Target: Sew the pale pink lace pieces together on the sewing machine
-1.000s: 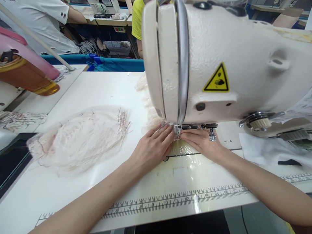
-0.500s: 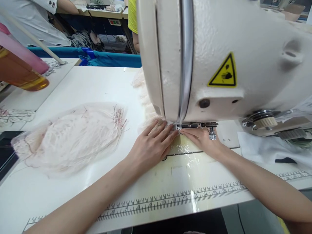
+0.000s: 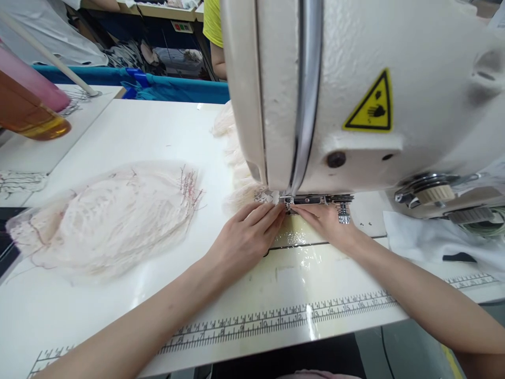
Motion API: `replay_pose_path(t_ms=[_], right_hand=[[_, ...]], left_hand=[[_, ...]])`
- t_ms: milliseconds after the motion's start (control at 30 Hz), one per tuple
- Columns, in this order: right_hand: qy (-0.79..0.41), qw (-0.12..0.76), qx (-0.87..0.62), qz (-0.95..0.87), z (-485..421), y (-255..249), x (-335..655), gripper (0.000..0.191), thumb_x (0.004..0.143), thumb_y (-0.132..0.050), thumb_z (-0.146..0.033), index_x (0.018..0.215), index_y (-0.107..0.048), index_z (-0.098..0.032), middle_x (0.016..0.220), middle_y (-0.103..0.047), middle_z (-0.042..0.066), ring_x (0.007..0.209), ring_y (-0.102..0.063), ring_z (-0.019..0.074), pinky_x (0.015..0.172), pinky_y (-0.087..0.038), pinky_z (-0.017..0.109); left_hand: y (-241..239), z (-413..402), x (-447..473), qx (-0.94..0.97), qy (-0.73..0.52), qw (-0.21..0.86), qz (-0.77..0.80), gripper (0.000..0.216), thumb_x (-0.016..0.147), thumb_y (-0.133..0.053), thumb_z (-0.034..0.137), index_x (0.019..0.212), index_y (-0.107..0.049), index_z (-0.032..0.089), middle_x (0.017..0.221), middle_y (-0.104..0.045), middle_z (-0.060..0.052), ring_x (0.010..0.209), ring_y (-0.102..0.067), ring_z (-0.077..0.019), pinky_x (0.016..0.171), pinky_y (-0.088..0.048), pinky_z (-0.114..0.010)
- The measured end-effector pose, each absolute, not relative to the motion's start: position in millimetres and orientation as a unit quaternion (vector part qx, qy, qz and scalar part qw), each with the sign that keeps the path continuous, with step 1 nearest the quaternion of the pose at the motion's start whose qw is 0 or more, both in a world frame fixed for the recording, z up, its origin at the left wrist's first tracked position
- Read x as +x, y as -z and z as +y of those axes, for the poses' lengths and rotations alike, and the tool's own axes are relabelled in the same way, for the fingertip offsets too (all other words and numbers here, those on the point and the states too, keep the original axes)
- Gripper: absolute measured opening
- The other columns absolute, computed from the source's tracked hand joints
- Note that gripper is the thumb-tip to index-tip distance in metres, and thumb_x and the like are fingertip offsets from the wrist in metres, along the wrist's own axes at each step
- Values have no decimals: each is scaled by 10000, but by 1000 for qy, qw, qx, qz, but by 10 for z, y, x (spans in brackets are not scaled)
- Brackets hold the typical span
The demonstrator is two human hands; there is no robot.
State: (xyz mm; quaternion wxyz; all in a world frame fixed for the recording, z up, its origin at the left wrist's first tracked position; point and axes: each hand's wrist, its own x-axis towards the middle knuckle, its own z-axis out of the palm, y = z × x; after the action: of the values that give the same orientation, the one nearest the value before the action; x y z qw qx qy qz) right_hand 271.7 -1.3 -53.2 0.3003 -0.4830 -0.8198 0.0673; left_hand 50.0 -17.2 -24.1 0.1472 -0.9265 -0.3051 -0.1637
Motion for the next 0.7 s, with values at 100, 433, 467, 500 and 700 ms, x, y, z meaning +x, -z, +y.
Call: replay_pose_path(t_ms=[100,433,467,500,700], right_hand=[[-65,297,-443,-843,-37,463,2708,199,952,-501,-302,1041,-679,-290,999,-704,-1,959,-639,180,864,-525,385],[-113,265,-410,-865,-77,400,2692,265,957,-493,-326,1142,-660,-235,1127,-678,45,1083,-613,201,971,-487,424],[-115,263,-412,-865,-78,388,2693,264,956,-493,-326,1142,-661,-243,1118,-681,43,1068,-619,200,960,-493,421],[-114,260,-416,-864,-81,373,2693,261,953,-496,-327,1140,-662,-254,1104,-685,41,1047,-627,199,946,-501,419],[-98,237,-444,-858,-128,269,2673,247,939,-515,-352,1117,-675,-292,1023,-693,39,968,-647,207,879,-524,426]], left_hand=[[240,-170,499,-924,175,129,-315,345,906,-479,105,1238,-572,96,1246,-620,-126,1164,-586,-251,1029,-474,-411],[226,-127,498,-916,158,134,-345,352,928,-464,205,1253,-570,122,1285,-595,-86,1161,-586,-279,1029,-465,-460],[224,-128,497,-915,159,136,-344,350,927,-464,204,1248,-573,116,1282,-597,-87,1158,-588,-279,1031,-463,-463],[221,-128,496,-916,160,134,-343,350,927,-464,204,1247,-573,114,1281,-598,-88,1158,-588,-279,1034,-459,-468],[194,-135,507,-915,168,114,-348,351,922,-474,208,1253,-569,136,1278,-598,-89,1177,-576,-274,1055,-432,-494]])
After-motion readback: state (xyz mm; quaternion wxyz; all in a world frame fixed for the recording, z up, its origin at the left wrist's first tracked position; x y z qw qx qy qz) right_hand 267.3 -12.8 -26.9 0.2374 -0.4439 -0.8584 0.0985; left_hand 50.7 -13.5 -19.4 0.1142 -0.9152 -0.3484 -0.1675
